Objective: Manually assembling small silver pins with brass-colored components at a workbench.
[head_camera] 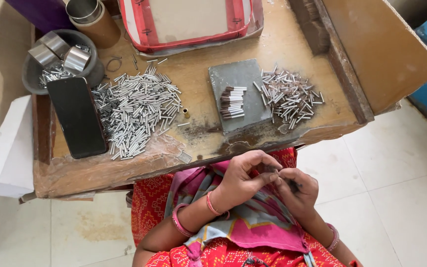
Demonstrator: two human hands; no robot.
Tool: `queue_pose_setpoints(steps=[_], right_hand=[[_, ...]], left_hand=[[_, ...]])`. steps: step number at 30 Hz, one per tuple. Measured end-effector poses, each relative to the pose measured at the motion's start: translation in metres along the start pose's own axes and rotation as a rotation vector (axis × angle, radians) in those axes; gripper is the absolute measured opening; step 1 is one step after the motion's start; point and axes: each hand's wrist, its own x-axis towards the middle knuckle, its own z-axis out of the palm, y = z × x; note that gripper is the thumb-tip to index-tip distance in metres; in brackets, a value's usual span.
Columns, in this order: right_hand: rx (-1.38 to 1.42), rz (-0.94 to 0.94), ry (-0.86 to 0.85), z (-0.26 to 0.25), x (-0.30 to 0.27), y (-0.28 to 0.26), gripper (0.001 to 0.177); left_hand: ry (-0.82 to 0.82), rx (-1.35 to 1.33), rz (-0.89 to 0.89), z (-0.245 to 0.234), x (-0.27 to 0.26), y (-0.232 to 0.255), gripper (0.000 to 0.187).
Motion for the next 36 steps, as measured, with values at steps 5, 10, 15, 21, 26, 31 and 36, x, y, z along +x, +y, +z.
queue_pose_setpoints(steps=[5, 10, 15, 21, 26, 31, 36], right_hand=[[-0.016, -0.035, 0.037, 0.000, -0.002, -0.010, 0.010], [-0.037, -0.088, 0.071, 0.000, -0.003, -0.023, 0.014], [-0.084, -0.178, 0.085, -0.001, -0.007, -0.030, 0.016], [-0.096, -0.167, 0.103, -0.002, -0.014, -0.030, 0.015], [-0.088, -0.136, 0.107, -0.003, -0.016, -0.039, 0.010], [-0.024, -0.191, 0.097, -0.008, -0.016, -0.040, 0.009], [-0.127, -0.331, -0.078, -0.014, -0.014, -0.046, 0.012]], left_hand=[[-0.002, -0.018, -0.013, 0.003, -0.006, -0.001, 0.016], [-0.011, -0.050, -0.004, 0.008, -0.012, -0.007, 0.005], [-0.022, -0.104, 0.022, 0.012, -0.017, -0.015, 0.001], [-0.015, -0.054, 0.041, 0.017, -0.022, -0.009, 0.002], [-0.007, 0.171, 0.199, 0.020, -0.022, -0.001, 0.013], [-0.031, 0.220, 0.240, 0.016, -0.023, -0.012, 0.009], [-0.024, -0.378, -0.064, 0.009, -0.024, -0.015, 0.010]])
